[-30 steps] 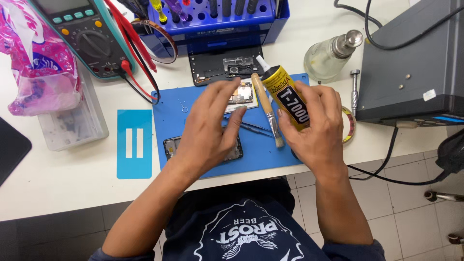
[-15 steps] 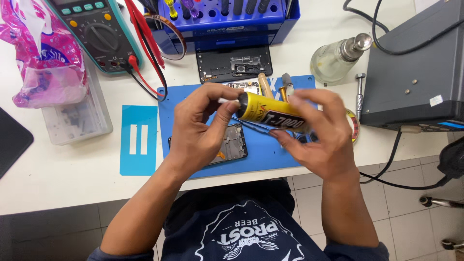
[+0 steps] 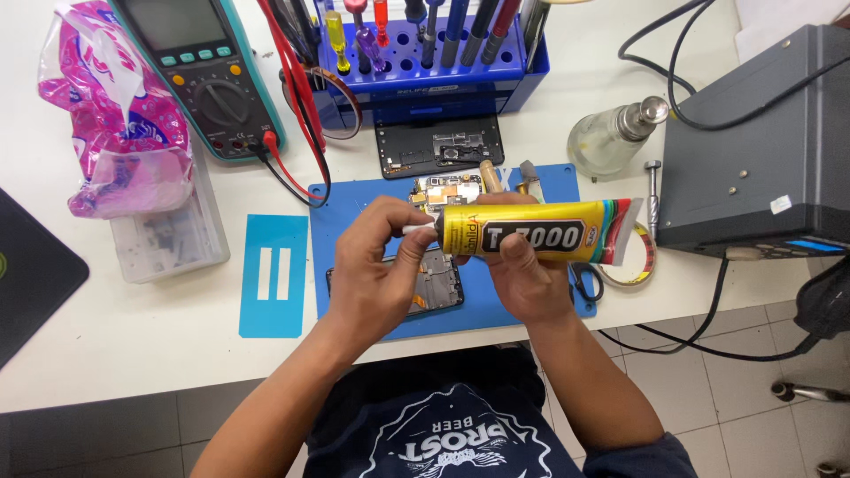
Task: The person cleans the interior of a disassembled smartphone chassis using a brush, then applies thermal paste to the motherboard and places a small component inside the chassis using tweezers.
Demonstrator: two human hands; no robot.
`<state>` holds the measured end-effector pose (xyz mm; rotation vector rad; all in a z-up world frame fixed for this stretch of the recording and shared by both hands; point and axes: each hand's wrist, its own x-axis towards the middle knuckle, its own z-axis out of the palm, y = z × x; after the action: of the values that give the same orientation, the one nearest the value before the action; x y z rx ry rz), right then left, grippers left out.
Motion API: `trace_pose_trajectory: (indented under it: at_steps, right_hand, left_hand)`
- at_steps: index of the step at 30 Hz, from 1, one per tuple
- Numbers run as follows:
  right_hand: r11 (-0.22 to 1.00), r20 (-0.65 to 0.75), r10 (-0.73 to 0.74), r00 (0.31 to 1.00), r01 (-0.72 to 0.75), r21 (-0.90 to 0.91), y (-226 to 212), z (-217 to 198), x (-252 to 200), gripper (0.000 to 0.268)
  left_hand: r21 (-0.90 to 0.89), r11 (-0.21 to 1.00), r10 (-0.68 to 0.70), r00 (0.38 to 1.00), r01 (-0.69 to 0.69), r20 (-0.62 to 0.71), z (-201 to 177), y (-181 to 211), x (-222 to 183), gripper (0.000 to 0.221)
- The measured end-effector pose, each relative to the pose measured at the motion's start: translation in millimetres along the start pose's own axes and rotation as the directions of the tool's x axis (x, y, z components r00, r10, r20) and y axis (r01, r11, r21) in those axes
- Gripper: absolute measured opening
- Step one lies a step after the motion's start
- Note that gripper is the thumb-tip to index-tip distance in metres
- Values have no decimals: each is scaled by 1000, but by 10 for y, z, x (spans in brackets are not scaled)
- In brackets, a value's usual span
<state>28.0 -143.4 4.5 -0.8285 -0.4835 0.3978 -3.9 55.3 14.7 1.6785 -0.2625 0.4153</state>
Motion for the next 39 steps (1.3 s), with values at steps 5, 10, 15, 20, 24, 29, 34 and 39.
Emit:
trace_pose_trajectory:
  at_steps: [5,10,15,20,24,29,34,39]
  right_hand:
    - [981,-234,-180,955,156,-120,385,-232,-155,42]
    - [979,-183,-204,962,203,-24,56,351,-44,19]
    - [933,-255,-226,940,134,-334,438,-526,-385,29]
    - [936,-436,-290,852,157,-317,434,-1186,-807,33]
    - [911,-509,-328,796,125,-392,116,-748,-691,31]
    - [919,-528,-350,774,174,-355,276,-792,-745,36]
    - [890,-444,-357,822,154,-429,213,-617,-613,35]
    - [869,-451,-409,793,188,-458,270,-764,-620,31]
  left_hand:
    - [198,965,168,985,-170,27,119,-105,-70,10]
    - [116,989,87,993,-96,86,117,-49,-4,29]
    - [104,988,-139,955,115,261,52,-13,33,41]
    - [153,982,76,976,-108,203,415,123,-282,10]
    - [182,961,168,960,-210,222,645,33,-350,14]
    - [158,959,197,955,-234,223,644,-86,-314,14]
    - [-135,989,-20,967,56,256,583,-34,-248,39]
    - [-15,1000,-11,982,14,191,494,22,-202,21]
